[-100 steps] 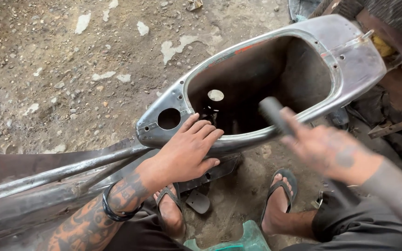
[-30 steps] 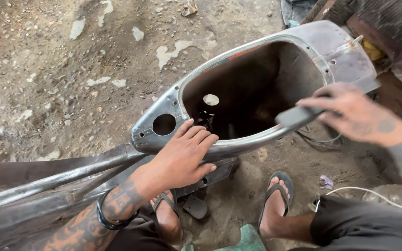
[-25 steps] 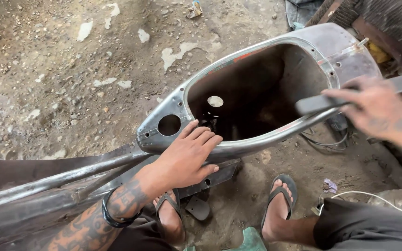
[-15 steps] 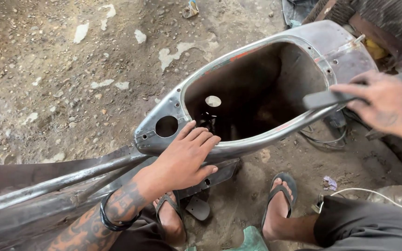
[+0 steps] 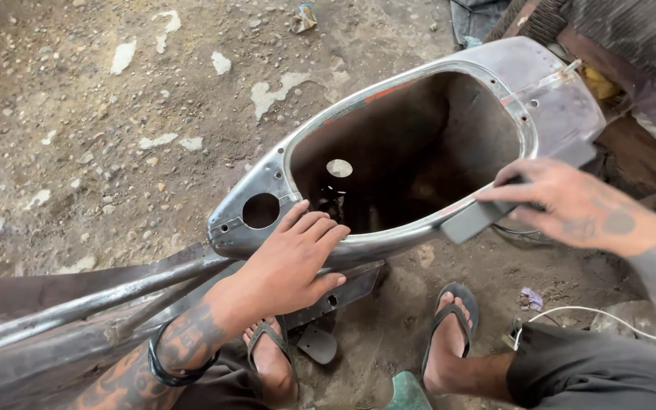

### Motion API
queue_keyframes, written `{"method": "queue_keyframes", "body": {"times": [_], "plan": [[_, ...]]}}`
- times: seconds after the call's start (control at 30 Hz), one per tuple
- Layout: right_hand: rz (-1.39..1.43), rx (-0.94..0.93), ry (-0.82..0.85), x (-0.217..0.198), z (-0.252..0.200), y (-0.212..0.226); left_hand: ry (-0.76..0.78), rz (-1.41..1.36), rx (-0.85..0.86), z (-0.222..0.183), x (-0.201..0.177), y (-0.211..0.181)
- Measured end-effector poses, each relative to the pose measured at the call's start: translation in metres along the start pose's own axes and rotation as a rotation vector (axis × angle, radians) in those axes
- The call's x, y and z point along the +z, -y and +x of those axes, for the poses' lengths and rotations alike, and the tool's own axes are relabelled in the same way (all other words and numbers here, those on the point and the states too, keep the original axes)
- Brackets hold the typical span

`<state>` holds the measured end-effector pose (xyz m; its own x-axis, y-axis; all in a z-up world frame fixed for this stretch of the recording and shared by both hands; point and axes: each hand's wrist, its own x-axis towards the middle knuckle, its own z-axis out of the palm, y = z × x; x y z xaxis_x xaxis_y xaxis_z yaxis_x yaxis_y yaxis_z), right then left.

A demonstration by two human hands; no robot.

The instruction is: Sanding the metal frame of a motorcycle using a sanding block and inspecting the surface with hands.

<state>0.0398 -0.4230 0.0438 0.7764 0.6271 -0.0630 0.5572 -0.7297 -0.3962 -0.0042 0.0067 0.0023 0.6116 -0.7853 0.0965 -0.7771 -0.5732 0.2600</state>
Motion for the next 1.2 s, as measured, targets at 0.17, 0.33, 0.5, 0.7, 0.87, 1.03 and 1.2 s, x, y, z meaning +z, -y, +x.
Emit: {"method": "queue_keyframes", "body": {"times": [0.17,0.33,0.5,0.7,0.87,1.03,1.2], "plan": [[-0.353,0.370,-0.137,0.004,-0.032,-0.091,0.000,0.002,-0.014,-0.001,-0.002,-0.002],[-0.187,0.294,0.044,0.002,-0.008,-0.014,0.006,-0.014,-0.019,-0.001,-0.002,-0.001],[-0.070,0.511,0.019,-0.001,-0.022,-0.071,0.012,0.010,-0.034,-0.001,-0.003,-0.002],[0.109,0.229,0.115,-0.008,0.002,0.003,0.018,0.000,-0.010,0.000,-0.003,-0.001],[0.038,0.589,0.049,-0.012,-0.012,-0.047,0.015,-0.027,-0.024,0.000,-0.004,-0.002],[0.054,0.302,0.159,0.000,0.008,0.010,0.016,-0.021,-0.025,-0.001,-0.002,-0.002],[0.085,0.619,0.103,-0.026,0.001,0.001,0.030,-0.004,-0.022,-0.002,-0.007,-0.002]]}}
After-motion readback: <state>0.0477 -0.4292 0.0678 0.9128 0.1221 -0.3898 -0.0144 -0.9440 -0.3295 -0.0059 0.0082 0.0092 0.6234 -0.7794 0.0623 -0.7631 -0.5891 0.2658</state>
